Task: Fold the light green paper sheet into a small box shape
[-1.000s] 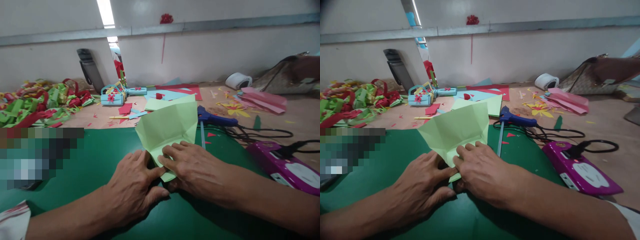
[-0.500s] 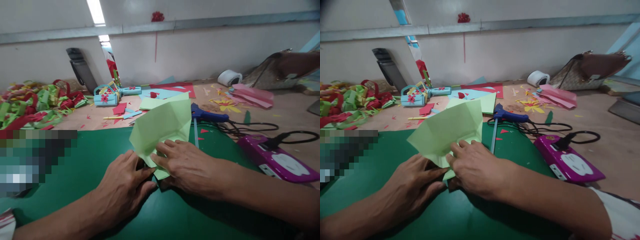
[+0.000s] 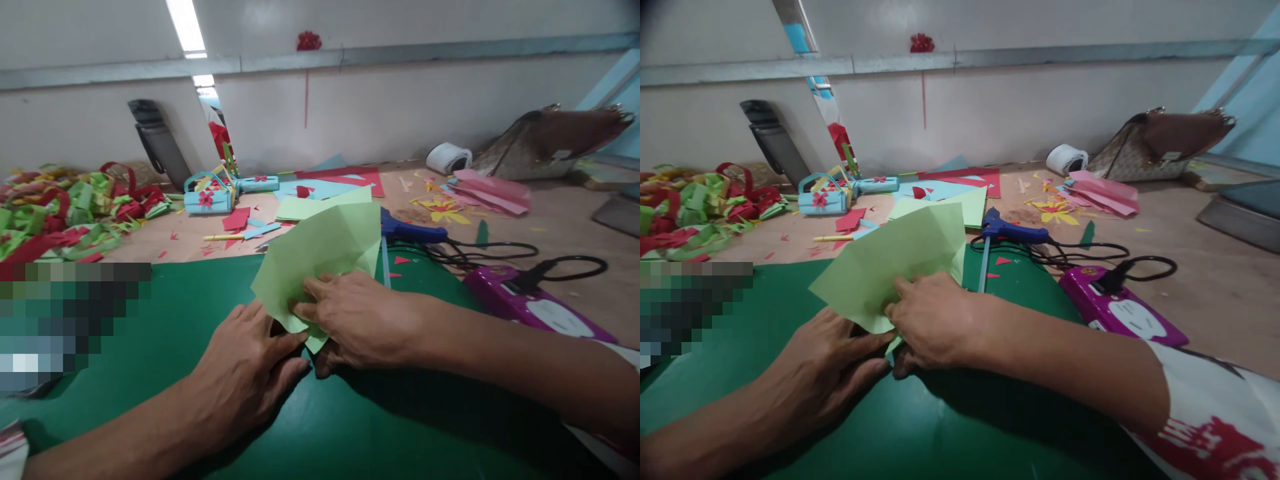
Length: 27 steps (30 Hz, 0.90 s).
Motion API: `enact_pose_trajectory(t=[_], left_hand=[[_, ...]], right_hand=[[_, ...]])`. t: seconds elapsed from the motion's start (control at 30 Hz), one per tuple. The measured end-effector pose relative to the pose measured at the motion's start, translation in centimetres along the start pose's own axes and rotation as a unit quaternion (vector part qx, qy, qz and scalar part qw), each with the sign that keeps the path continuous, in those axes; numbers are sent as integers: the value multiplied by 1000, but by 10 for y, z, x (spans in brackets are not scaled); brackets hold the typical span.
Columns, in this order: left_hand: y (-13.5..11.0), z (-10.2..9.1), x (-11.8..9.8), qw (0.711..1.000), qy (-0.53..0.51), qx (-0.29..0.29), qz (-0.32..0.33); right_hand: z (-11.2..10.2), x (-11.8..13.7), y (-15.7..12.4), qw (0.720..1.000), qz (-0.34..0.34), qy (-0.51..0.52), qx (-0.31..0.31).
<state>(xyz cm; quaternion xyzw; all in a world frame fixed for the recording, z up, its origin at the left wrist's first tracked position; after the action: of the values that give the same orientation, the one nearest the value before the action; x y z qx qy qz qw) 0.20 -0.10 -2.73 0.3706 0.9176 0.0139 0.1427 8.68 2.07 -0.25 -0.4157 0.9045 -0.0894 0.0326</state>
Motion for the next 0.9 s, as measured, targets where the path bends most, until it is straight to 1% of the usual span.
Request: enact_pose_trajectory(t=[0.27,0.47,0.67,0.83,0.9], left_hand=[[-4,-1,1,1000,4,-24,-3],[-3,0,1,1000,-11,11,-12],[-3,-1,0,1000,1,10,-10],[-3,-1,0,1000,0,15,-9],[-3,-2,-1,1000,-1,16,-5]], right_hand=[[-3,-2,-3,999,0,-11,33],[-3,-3,-12,998,-3,-23,50],[-6,-4,-23,998,-19,-12,55],[-5,-6,-31,995,-24,4,94],[-3,-8,-33,995,-23,16,98]])
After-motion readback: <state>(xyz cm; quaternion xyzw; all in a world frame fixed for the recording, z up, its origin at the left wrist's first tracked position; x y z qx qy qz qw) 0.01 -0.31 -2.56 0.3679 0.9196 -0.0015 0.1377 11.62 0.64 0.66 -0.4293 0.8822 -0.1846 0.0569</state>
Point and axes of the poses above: each hand's wrist, its own y-axis towards the middle knuckle, its own z-axis out of the palm, x = y × z, the point moved 7 cm from there along y, towards the middle knuckle, and after that the axes turned 2 degrees about -y, right-handed, at the moved point
